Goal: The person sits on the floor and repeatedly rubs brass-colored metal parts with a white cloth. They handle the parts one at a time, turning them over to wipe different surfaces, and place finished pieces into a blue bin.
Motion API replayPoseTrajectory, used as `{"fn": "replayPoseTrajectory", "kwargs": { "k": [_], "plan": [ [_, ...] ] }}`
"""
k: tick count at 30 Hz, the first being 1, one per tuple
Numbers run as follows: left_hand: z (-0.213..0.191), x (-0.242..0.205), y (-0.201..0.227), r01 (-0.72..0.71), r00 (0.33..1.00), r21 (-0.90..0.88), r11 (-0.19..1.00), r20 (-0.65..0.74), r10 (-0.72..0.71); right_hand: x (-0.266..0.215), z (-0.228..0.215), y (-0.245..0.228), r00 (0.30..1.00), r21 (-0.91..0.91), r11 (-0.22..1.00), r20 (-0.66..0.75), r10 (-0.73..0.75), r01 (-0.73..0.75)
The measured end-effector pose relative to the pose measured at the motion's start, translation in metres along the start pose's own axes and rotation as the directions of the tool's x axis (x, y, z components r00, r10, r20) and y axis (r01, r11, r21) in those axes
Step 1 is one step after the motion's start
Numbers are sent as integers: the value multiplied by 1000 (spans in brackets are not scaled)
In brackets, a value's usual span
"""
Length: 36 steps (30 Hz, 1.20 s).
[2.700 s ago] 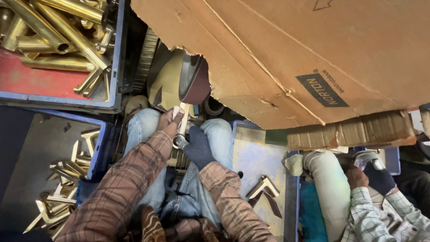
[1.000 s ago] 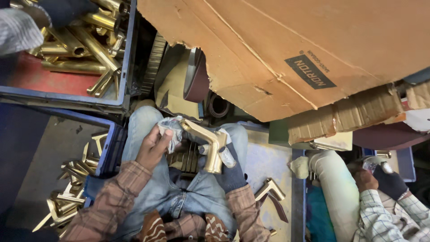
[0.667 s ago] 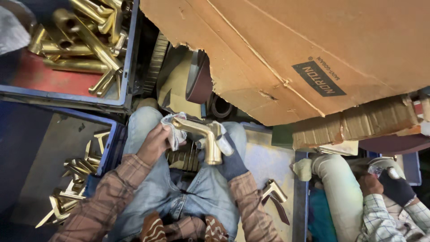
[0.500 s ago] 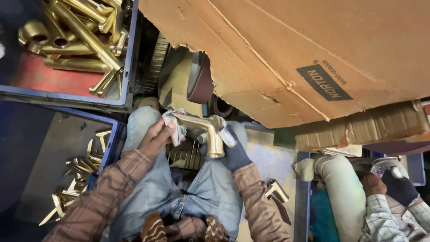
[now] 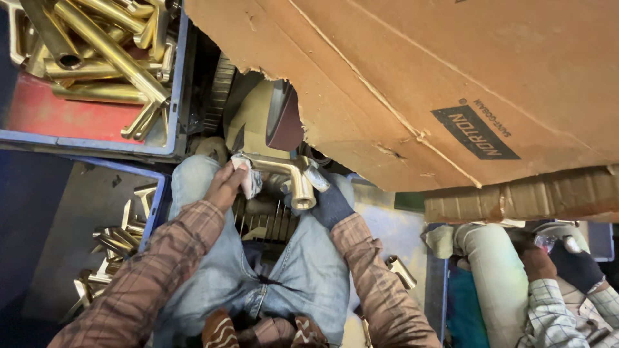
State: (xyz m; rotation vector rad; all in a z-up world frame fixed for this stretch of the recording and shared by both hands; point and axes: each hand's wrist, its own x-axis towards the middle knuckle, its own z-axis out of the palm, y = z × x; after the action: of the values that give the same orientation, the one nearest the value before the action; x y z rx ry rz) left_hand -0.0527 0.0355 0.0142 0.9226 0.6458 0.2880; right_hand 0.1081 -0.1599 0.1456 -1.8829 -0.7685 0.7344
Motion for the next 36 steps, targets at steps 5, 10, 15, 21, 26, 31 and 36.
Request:
{"fn": "replayPoseTrajectory", "kwargs": {
  "k": [5, 10, 15, 21, 26, 31, 36],
  "plan": [
    [0, 9, -11, -145, 983, 241, 960, -74, 167, 3, 1, -2, 987, 320, 934, 55, 150, -160],
    [1, 23, -21, -101, 983, 171, 980, -134, 125, 25, 11, 16, 872, 886, 289, 214, 441, -364],
    [-1, 37, -28, -73, 977, 109, 991, -193, 93, 43, 19, 38, 869, 880, 270, 256, 422, -390],
    [-6, 47, -37, -29, 972, 21, 999, -231, 33, 53, 20, 53, 831, 844, 238, 350, 433, -480],
    [-11, 51, -47, 8, 979, -64, 998, -202, -21, 57, 20, 60, 865, 858, 253, 342, 368, -447],
    [-10, 53, -47, -86, 973, 76, 993, -210, 100, 62, 22, 58, 851, 868, 217, 337, 402, -446],
    [-5, 46, -34, 19, 984, -64, 998, -174, -30, 65, 23, 56, 822, 857, 197, 354, 446, -476]
  ]
}}
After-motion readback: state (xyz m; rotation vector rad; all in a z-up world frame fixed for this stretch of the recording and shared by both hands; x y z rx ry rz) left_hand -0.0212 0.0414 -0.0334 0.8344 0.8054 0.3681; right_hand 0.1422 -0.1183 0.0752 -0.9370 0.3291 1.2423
